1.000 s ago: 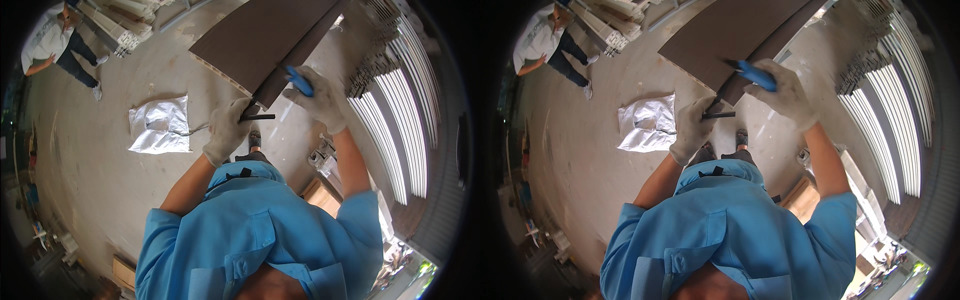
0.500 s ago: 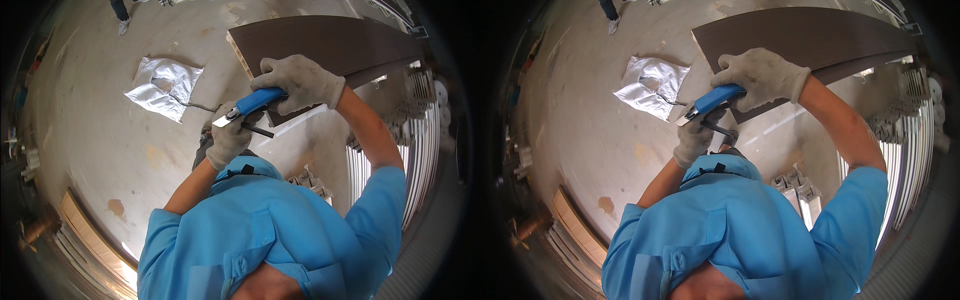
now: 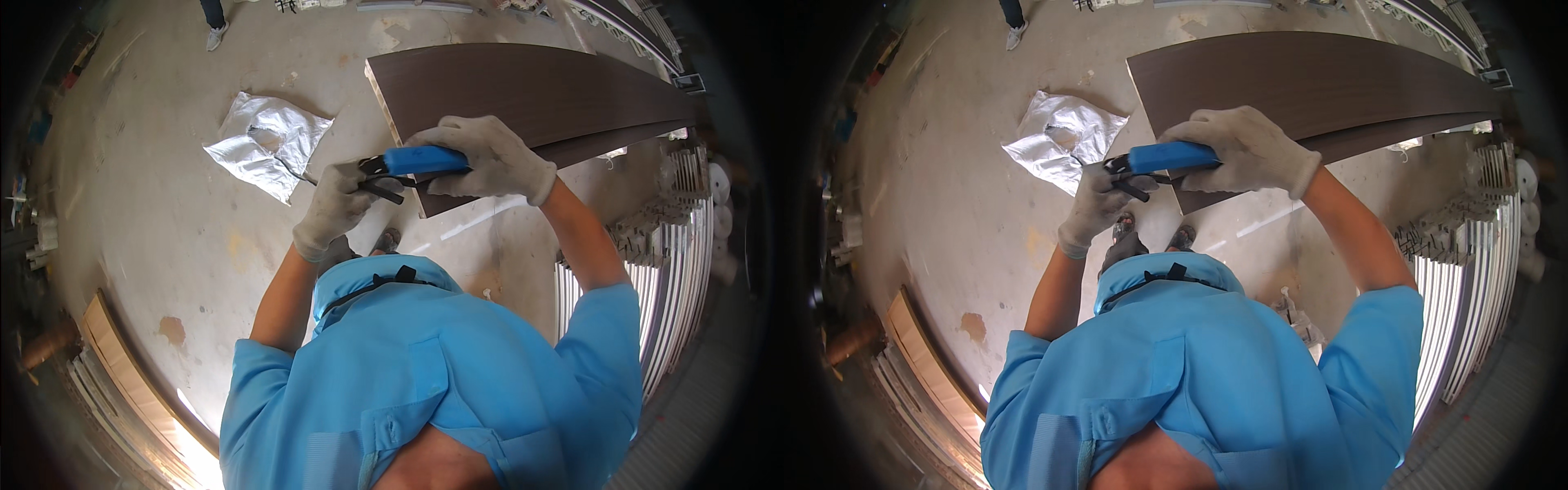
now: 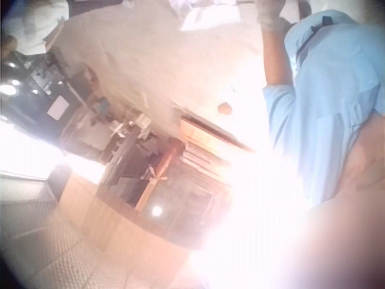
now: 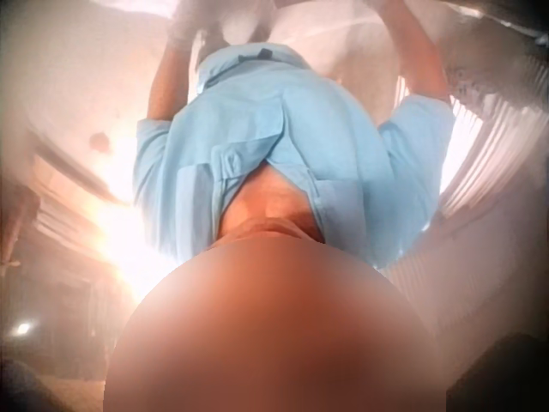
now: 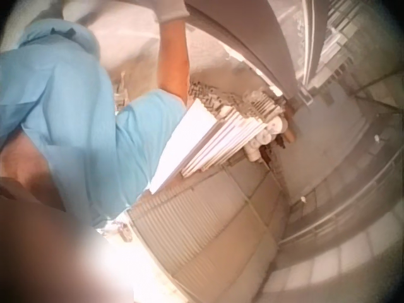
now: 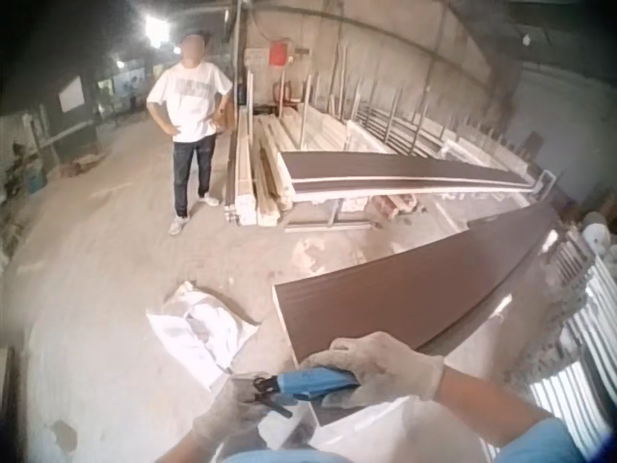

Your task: The person picks up a large panel, places it on a workbench, and uses a utility knife to cut and remove a protective film from the edge. They then press a flexible trim strip along the panel edge and repeat the process with a second panel.

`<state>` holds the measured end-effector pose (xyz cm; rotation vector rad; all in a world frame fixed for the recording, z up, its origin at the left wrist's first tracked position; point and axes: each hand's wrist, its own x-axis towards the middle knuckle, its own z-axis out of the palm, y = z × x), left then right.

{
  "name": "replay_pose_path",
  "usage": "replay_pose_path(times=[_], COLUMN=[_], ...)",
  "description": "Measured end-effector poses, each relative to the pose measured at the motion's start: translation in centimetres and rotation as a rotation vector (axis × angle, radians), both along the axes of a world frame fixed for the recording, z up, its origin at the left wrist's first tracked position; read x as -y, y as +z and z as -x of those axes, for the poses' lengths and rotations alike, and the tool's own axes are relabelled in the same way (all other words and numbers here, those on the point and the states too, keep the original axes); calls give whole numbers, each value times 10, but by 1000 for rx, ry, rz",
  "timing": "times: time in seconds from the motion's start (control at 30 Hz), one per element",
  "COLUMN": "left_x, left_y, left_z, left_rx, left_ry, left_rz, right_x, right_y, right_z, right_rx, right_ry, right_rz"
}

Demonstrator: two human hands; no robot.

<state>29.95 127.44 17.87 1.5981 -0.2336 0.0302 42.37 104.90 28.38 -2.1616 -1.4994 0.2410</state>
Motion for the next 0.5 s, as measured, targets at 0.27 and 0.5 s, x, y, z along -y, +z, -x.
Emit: replay_pose_path(times=[0.27,0.5], left_x=[-19,-15], left_y=[16,3], left_z=[-58,-122], left_rx=[-87,-244], left_ry=[476,223], left_rz=[132,242], right_x=[44,33], right_y=[-15,-29], right_z=[11,8], right_rx=[167,328], right_ry=[-240,-102], right_rz=[-105,-218])
